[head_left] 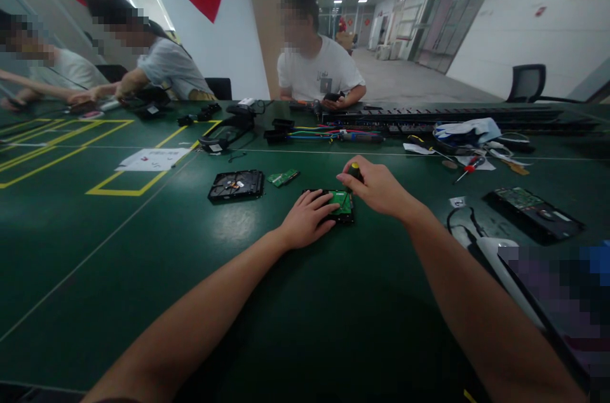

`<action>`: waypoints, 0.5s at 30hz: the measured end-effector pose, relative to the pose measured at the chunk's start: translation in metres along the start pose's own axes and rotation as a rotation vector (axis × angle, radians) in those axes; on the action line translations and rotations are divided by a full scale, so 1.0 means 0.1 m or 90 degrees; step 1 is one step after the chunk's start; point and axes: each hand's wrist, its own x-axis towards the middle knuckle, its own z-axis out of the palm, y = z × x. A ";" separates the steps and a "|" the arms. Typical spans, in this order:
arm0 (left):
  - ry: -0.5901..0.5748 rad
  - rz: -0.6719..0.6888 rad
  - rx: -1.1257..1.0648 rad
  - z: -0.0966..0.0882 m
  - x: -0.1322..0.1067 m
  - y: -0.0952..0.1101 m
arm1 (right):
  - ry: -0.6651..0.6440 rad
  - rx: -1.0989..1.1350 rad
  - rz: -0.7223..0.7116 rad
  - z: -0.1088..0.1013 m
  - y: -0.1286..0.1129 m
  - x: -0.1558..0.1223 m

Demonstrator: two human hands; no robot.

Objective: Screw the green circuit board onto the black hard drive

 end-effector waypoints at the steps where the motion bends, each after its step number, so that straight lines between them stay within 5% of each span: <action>1: 0.000 0.001 0.000 0.00 0.00 0.00 | -0.001 0.003 -0.001 0.00 0.00 0.00; 15: -0.001 0.003 0.006 0.00 0.00 0.00 | -0.001 0.004 0.004 0.00 -0.01 0.00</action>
